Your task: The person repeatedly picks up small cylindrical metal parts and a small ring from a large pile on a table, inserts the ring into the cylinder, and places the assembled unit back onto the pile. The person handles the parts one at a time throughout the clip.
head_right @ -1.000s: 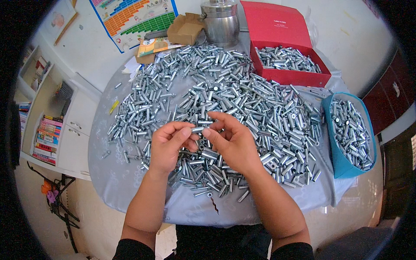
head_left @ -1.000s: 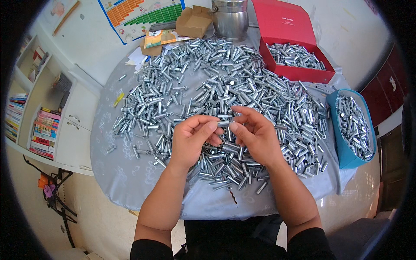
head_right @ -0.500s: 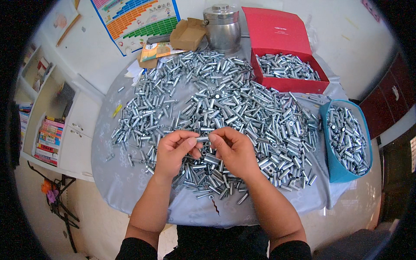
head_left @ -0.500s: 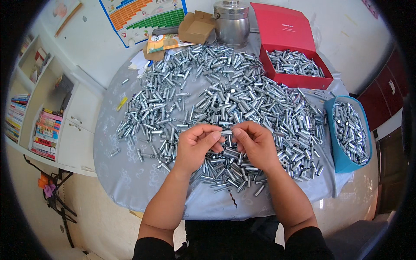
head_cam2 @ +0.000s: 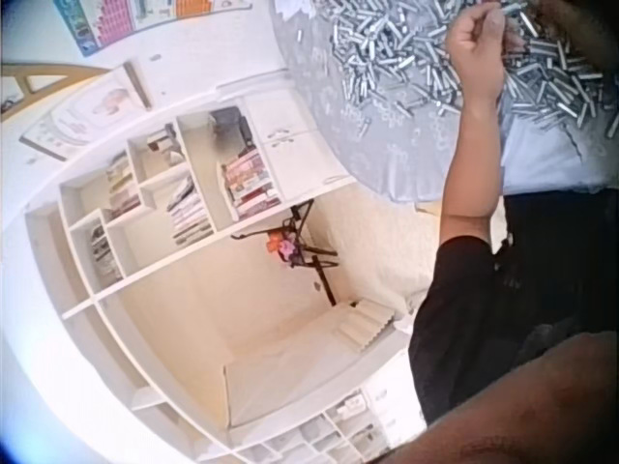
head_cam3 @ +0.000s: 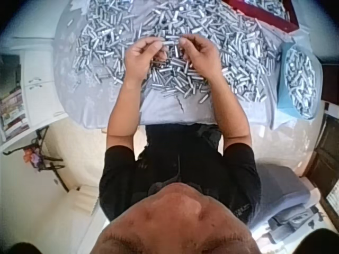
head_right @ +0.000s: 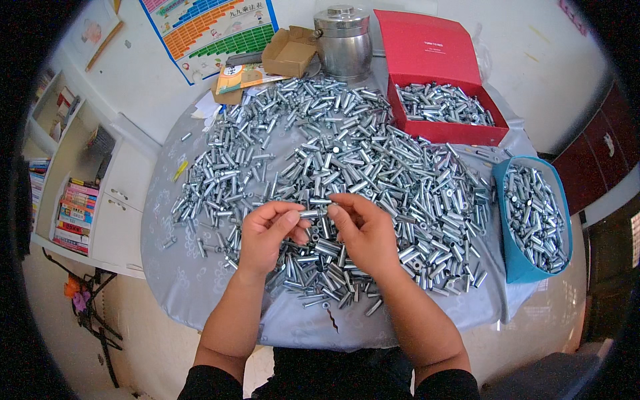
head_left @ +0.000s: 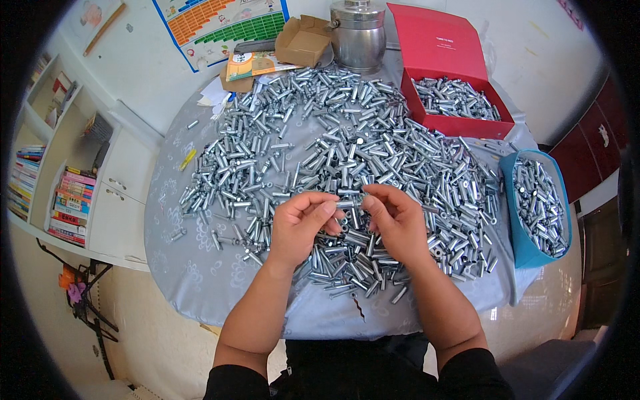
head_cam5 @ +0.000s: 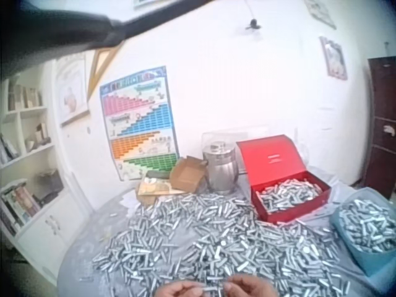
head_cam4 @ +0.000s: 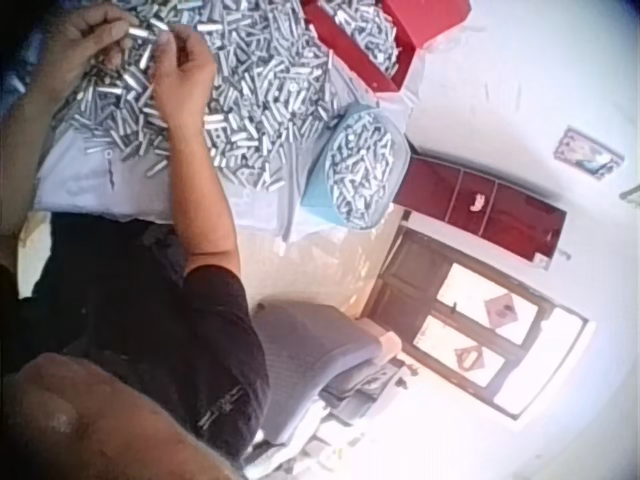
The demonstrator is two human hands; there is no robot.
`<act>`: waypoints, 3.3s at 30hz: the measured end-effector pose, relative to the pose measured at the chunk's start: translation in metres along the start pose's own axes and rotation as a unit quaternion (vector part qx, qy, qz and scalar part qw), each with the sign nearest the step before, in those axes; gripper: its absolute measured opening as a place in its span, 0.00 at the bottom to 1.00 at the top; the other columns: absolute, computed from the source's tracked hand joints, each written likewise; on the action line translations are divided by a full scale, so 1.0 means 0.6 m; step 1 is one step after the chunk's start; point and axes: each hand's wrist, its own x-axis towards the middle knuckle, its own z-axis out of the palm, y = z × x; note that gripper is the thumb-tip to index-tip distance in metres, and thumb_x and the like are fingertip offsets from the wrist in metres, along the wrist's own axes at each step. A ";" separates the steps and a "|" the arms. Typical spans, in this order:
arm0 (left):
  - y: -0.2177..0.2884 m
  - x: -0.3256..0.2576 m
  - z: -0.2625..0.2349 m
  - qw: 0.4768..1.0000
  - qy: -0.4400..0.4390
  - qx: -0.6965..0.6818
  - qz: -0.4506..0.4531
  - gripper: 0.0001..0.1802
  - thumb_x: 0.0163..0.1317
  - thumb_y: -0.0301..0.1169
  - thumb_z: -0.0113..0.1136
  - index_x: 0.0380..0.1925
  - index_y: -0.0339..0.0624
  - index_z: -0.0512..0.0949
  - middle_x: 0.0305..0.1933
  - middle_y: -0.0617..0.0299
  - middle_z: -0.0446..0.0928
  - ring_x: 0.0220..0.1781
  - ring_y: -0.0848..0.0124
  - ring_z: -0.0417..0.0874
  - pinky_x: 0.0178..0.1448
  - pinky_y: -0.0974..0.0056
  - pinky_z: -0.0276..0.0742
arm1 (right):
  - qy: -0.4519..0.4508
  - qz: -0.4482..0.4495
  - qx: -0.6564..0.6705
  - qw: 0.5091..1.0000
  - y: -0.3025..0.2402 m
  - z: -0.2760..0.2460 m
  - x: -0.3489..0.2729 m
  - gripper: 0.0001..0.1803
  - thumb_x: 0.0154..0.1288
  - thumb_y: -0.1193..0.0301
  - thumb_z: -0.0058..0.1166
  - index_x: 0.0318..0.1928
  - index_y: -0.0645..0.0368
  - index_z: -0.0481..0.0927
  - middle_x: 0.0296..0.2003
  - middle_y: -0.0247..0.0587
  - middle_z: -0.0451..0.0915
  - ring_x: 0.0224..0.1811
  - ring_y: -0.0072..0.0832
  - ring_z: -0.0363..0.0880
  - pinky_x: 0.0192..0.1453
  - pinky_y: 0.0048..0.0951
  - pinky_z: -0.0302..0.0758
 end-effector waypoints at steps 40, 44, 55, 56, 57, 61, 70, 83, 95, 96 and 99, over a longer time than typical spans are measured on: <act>0.002 0.004 -0.012 1.000 0.004 0.022 0.018 0.08 0.66 0.26 0.56 0.41 0.35 0.78 0.32 0.57 0.82 0.25 0.77 0.78 0.30 0.73 0.75 | 0.008 0.014 0.040 0.999 -0.007 -0.004 0.000 0.18 0.64 0.74 0.60 0.54 0.62 0.78 0.29 0.31 0.80 0.23 0.12 0.72 0.25 0.15 0.68; -0.005 -0.002 -0.008 0.998 -0.058 0.036 0.013 0.09 0.66 0.26 0.55 0.44 0.36 0.77 0.35 0.57 0.82 0.26 0.77 0.78 0.31 0.73 0.76 | -0.068 0.039 0.020 0.997 0.003 -0.002 -0.006 0.13 0.64 0.72 0.61 0.47 0.65 0.80 0.28 0.32 0.80 0.22 0.13 0.73 0.25 0.15 0.69; 0.065 -0.015 -0.107 0.938 0.086 0.333 0.037 0.05 0.60 0.25 0.62 0.35 0.37 0.83 0.31 0.66 0.81 0.25 0.82 0.72 0.30 0.74 0.68 | 0.189 -0.130 0.238 0.944 -0.001 -0.015 0.020 0.22 0.68 0.81 0.48 0.62 0.66 0.64 0.52 0.54 0.78 0.51 0.35 0.80 0.51 0.31 0.79; 0.072 -0.020 -0.115 0.929 0.033 0.368 0.010 0.05 0.58 0.25 0.62 0.34 0.38 0.83 0.29 0.66 0.80 0.25 0.81 0.72 0.30 0.73 0.68 | 0.191 -0.128 0.226 0.947 -0.002 -0.014 0.020 0.23 0.68 0.81 0.48 0.63 0.66 0.63 0.52 0.54 0.78 0.52 0.35 0.80 0.51 0.31 0.79; 0.083 -0.026 -0.121 0.915 -0.021 0.402 -0.017 0.05 0.57 0.25 0.63 0.34 0.39 0.83 0.28 0.66 0.79 0.25 0.80 0.73 0.30 0.73 0.68 | 0.193 -0.125 0.215 0.949 -0.001 -0.012 0.020 0.24 0.68 0.80 0.49 0.63 0.66 0.62 0.53 0.54 0.77 0.52 0.35 0.80 0.51 0.31 0.79; 0.100 -0.033 -0.115 0.854 -0.171 0.491 -0.012 0.07 0.48 0.27 0.66 0.30 0.42 0.83 0.26 0.61 0.78 0.28 0.67 0.77 0.33 0.64 0.72 | 0.155 -0.104 0.185 0.965 0.006 -0.010 0.016 0.23 0.69 0.77 0.51 0.62 0.67 0.64 0.49 0.52 0.80 0.45 0.32 0.83 0.46 0.28 0.80; 0.064 -0.024 -0.091 0.785 -0.217 0.574 0.083 0.08 0.44 0.28 0.66 0.28 0.42 0.80 0.28 0.60 0.75 0.32 0.63 0.78 0.37 0.61 0.73 | 0.152 -0.045 0.180 0.971 0.012 -0.016 0.019 0.14 0.69 0.74 0.50 0.52 0.66 0.74 0.37 0.42 0.83 0.30 0.22 0.80 0.33 0.20 0.74; 0.014 -0.009 -0.012 0.993 -0.082 0.042 0.069 0.09 0.58 0.18 0.61 0.40 0.33 0.76 0.37 0.56 0.81 0.37 0.72 0.84 0.42 0.69 0.82 | -0.076 0.029 0.054 0.995 -0.001 -0.004 -0.003 0.10 0.69 0.69 0.55 0.39 0.64 0.80 0.27 0.32 0.80 0.21 0.12 0.70 0.24 0.16 0.67; 0.007 -0.009 0.003 0.999 -0.021 0.045 0.002 0.09 0.62 0.22 0.61 0.42 0.31 0.80 0.33 0.55 0.83 0.32 0.72 0.85 0.37 0.70 0.83 | -0.068 0.020 0.101 0.992 0.009 -0.005 0.000 0.06 0.65 0.73 0.59 0.38 0.64 0.80 0.28 0.31 0.80 0.26 0.14 0.74 0.31 0.17 0.72; 0.010 -0.008 0.002 0.999 -0.021 0.042 -0.009 0.09 0.63 0.22 0.60 0.42 0.31 0.79 0.32 0.55 0.83 0.30 0.71 0.85 0.36 0.70 0.83 | -0.068 0.009 0.102 0.992 0.012 -0.005 0.000 0.05 0.65 0.74 0.59 0.39 0.64 0.80 0.28 0.31 0.80 0.27 0.14 0.74 0.32 0.17 0.72; 0.006 -0.002 -0.004 1.000 -0.011 0.025 -0.013 0.08 0.64 0.24 0.59 0.41 0.31 0.79 0.30 0.55 0.83 0.28 0.71 0.84 0.34 0.69 0.83 | -0.050 -0.054 0.057 0.996 0.010 0.001 0.002 0.07 0.64 0.76 0.60 0.41 0.64 0.81 0.30 0.31 0.79 0.28 0.14 0.75 0.35 0.17 0.73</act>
